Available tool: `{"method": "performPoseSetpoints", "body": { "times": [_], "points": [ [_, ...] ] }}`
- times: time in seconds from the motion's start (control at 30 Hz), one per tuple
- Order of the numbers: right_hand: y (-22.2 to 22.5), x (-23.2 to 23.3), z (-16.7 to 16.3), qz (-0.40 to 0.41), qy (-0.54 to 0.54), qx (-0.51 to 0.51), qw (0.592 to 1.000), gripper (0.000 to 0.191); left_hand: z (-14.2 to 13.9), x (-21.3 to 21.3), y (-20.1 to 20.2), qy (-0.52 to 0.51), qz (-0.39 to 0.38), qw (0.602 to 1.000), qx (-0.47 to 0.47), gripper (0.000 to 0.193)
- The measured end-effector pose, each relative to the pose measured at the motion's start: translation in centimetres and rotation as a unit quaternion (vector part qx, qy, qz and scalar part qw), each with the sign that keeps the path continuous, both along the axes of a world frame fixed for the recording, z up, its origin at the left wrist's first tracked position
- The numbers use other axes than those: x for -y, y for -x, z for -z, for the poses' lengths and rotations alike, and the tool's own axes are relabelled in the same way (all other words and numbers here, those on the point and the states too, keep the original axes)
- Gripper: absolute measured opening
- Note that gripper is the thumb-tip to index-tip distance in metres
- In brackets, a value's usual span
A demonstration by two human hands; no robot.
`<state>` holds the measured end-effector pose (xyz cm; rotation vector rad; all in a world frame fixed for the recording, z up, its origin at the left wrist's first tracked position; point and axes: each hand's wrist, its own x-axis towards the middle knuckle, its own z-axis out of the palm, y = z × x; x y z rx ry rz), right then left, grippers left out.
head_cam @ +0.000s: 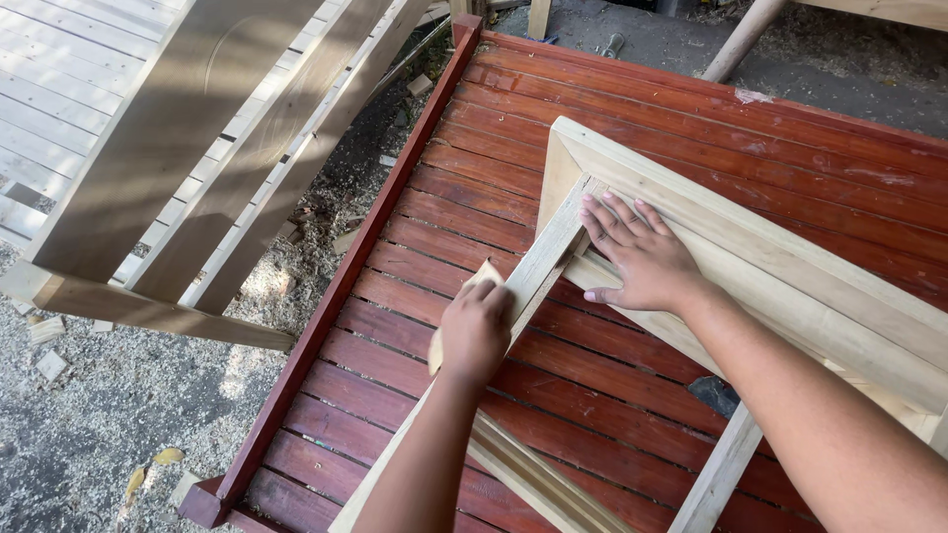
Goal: The person sands a wooden stool frame resting upside down on a slatted deck, rubbing sandpaper along the legs and rails by hand. They rotate and reposition the frame to reach different sides and continue sanding the wood surfaces.
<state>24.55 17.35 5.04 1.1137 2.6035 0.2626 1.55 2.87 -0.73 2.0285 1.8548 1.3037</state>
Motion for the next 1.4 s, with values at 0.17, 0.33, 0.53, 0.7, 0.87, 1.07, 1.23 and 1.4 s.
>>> {"method": "performPoseSetpoints", "body": {
  "times": [0.17,0.33,0.53,0.7,0.87,1.07,1.23,1.4],
  "points": [
    [0.2,-0.1,-0.1,0.019,0.027,0.032,0.999,0.119,-0.3,3.1,0.0,0.036,-0.006,0.999,-0.022,0.030],
    [0.6,0.0,-0.3,0.032,0.030,0.057,0.997,0.118,0.4,5.7,0.6,0.068,0.007,0.997,-0.026,0.034],
    [0.5,0.1,-0.5,0.031,0.028,0.049,0.998,0.120,0.5,-3.8,-1.4,0.026,-0.018,0.999,0.002,0.006],
    [0.7,0.2,-0.8,0.026,0.033,0.047,0.998,0.119,-0.2,0.1,-0.9,0.040,0.009,0.999,0.001,0.021],
    [0.7,0.4,-0.9,0.035,0.040,0.039,0.998,0.119,-0.3,0.7,-0.7,0.063,-0.006,0.998,0.013,0.015],
    [0.5,0.5,-0.7,0.019,0.030,-0.003,0.999,0.118,-1.2,-4.0,-1.9,0.033,-0.027,0.998,0.044,0.007],
    [0.6,0.7,-0.6,0.028,0.042,-0.022,0.998,0.120,-1.1,0.6,-1.5,0.075,0.012,0.997,0.022,0.024],
    [0.7,0.8,-1.0,0.026,0.040,-0.003,0.999,0.118,-1.2,-4.6,-2.7,0.068,-0.002,0.997,0.024,0.010]
  ]
}}
